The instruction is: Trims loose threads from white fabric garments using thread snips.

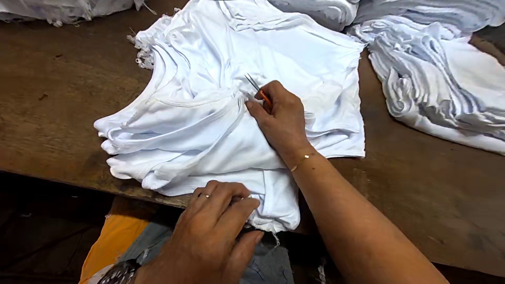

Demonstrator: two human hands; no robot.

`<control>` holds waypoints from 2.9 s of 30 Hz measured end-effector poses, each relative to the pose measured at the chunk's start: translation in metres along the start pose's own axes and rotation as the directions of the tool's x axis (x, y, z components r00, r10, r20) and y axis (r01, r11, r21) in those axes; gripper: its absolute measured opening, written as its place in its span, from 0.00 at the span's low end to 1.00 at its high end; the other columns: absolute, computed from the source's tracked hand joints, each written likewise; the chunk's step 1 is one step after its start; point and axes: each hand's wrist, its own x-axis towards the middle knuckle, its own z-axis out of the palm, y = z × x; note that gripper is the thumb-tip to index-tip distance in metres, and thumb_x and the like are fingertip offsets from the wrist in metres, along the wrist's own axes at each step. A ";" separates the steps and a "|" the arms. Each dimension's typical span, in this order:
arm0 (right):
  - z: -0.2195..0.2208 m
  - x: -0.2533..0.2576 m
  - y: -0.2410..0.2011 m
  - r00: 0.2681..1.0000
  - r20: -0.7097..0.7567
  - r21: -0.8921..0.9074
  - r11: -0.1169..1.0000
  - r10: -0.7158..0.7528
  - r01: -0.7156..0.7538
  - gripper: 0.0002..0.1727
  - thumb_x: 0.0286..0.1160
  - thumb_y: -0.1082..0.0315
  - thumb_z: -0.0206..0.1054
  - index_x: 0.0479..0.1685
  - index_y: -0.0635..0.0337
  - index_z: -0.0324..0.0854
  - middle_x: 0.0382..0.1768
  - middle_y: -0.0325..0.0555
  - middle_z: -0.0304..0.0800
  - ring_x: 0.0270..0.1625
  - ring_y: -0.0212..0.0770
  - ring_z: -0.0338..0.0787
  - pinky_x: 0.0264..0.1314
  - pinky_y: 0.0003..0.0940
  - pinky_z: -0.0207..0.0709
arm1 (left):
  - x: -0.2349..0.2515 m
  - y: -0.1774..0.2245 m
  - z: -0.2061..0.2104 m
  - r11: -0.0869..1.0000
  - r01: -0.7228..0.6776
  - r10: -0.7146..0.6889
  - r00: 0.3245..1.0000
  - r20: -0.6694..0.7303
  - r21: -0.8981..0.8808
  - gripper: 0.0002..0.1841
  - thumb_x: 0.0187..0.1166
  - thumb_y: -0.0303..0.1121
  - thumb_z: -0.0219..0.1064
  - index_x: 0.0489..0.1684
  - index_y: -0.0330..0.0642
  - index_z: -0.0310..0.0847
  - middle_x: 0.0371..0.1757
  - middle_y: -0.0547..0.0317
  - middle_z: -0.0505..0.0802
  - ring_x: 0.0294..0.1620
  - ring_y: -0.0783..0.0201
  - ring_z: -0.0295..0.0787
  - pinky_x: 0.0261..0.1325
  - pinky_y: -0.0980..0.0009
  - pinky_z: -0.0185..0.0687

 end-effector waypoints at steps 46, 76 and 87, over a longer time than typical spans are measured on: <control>-0.042 -0.267 -0.070 0.790 0.527 0.741 0.286 0.314 -0.608 0.28 0.97 0.58 0.40 0.54 0.67 0.85 0.19 0.34 0.69 0.16 0.28 0.63 0.15 0.25 0.58 | -0.011 -0.012 -0.008 0.977 -0.011 0.033 0.994 -0.100 0.213 0.08 0.77 0.40 0.71 0.31 0.50 0.93 0.40 0.64 0.87 0.48 0.62 0.80 0.52 0.59 0.71; -0.010 -0.237 -0.075 0.892 0.351 0.507 0.743 0.284 -0.436 0.22 0.92 0.56 0.54 0.30 0.53 0.87 0.14 0.31 0.74 0.16 0.27 0.71 0.18 0.27 0.64 | -0.063 -0.008 -0.007 0.730 0.480 -0.466 0.870 0.159 -0.487 0.05 0.71 0.36 0.75 0.28 0.49 0.87 0.25 0.67 0.92 0.19 0.72 0.86 0.21 0.76 0.84; -0.084 -0.262 -0.048 0.864 0.407 0.688 0.524 0.295 -0.503 0.26 0.97 0.58 0.43 0.48 0.66 0.86 0.17 0.34 0.68 0.15 0.27 0.63 0.15 0.25 0.59 | -0.023 0.019 0.007 -0.113 0.669 -0.415 0.640 0.647 -0.735 0.18 0.83 0.39 0.70 0.60 0.34 0.87 0.34 0.43 0.94 0.28 0.57 0.94 0.29 0.64 0.94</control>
